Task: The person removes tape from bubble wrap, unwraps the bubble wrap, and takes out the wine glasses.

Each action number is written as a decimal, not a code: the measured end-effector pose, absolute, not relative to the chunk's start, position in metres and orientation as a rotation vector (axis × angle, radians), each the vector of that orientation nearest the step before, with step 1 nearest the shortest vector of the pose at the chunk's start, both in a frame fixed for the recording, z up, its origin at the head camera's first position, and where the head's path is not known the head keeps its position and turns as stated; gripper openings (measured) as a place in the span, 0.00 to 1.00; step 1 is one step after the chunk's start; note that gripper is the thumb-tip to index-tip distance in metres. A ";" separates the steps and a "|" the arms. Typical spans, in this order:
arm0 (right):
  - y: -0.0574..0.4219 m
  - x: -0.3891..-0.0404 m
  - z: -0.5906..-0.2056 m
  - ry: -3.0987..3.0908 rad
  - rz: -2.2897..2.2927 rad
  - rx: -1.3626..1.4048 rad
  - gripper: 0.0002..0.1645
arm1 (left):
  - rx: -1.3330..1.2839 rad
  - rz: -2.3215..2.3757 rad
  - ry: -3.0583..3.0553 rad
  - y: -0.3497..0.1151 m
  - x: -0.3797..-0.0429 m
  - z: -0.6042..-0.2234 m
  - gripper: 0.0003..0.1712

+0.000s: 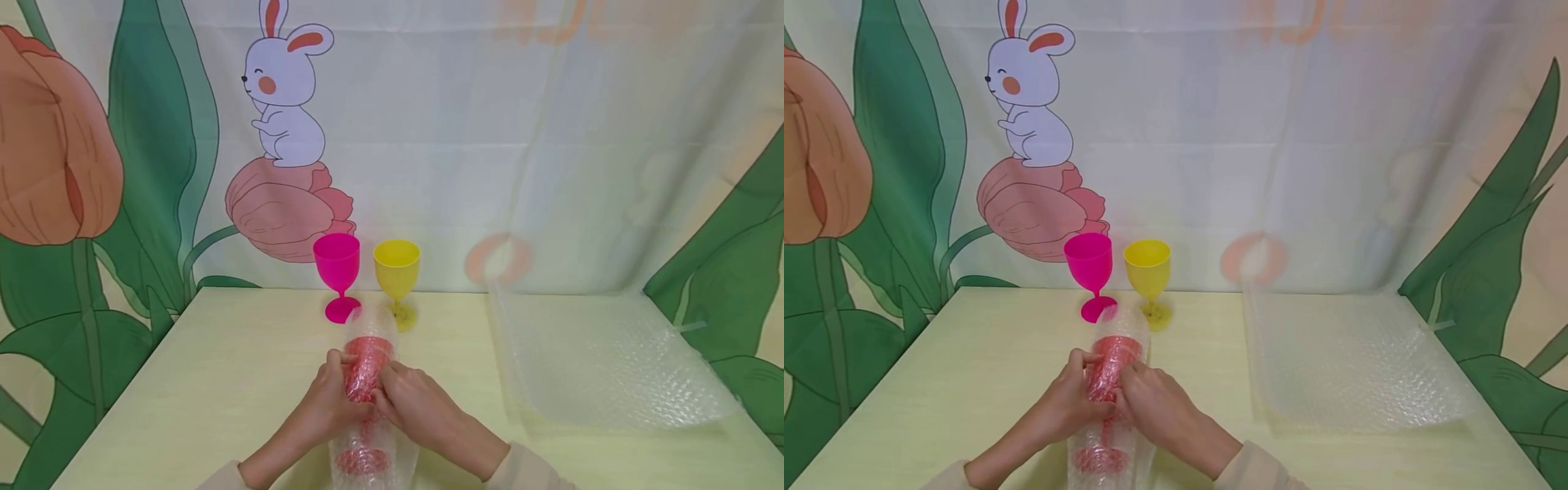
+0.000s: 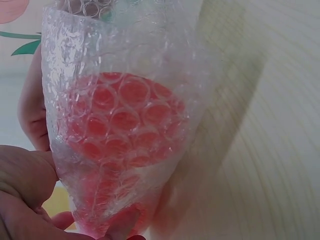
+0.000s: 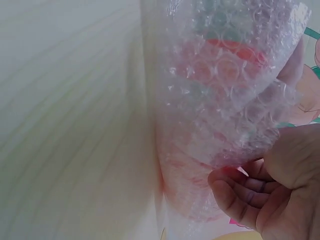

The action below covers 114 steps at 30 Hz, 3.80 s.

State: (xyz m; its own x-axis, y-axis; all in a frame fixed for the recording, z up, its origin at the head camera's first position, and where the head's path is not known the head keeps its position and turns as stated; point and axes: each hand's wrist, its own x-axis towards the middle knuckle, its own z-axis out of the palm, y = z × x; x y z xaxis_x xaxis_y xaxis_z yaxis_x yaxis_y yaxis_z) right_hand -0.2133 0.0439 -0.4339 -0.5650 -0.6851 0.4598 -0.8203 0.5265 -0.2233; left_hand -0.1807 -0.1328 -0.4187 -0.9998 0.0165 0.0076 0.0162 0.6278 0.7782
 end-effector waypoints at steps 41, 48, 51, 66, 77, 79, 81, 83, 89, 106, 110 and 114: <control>0.041 -0.211 -0.428 -2.571 1.204 0.996 0.13 | 0.011 1.277 2.910 -0.124 -0.180 -0.420 0.41; 0.043 -0.211 -0.428 -2.627 1.281 0.903 0.09 | -0.082 1.274 2.870 -0.124 -0.179 -0.415 0.41; 0.044 -0.211 -0.427 -2.654 1.322 0.835 0.08 | -0.106 1.280 2.871 -0.123 -0.179 -0.414 0.41; 0.048 -0.212 -0.424 -2.673 1.562 0.742 0.13 | -0.181 1.206 2.856 -0.119 -0.184 -0.415 0.50; 0.053 -0.216 -0.423 -2.754 1.459 0.692 0.14 | -0.173 1.208 2.864 -0.118 -0.184 -0.418 0.48; 0.053 -0.217 -0.424 -2.760 1.371 0.718 0.11 | -0.165 1.204 2.873 -0.118 -0.183 -0.418 0.48; 0.054 -0.216 -0.426 -2.759 1.340 0.729 0.10 | -0.165 1.208 2.874 -0.119 -0.183 -0.417 0.49; 0.053 -0.216 -0.428 -2.758 1.352 0.729 0.11 | -0.160 1.216 2.874 -0.118 -0.183 -0.417 0.49; 0.053 -0.215 -0.432 -2.667 1.343 0.769 0.16 | -0.193 1.187 2.853 -0.114 -0.183 -0.416 0.55; 0.054 -0.219 -0.435 -2.792 1.463 0.694 0.24 | -0.188 1.072 2.918 -0.116 -0.199 -0.410 0.46; 0.057 -0.220 -0.436 -2.750 1.468 0.703 0.18 | -0.218 1.073 2.924 -0.114 -0.200 -0.412 0.45; 0.059 -0.223 -0.438 -2.741 1.459 0.715 0.16 | -0.261 1.047 2.931 -0.114 -0.201 -0.411 0.50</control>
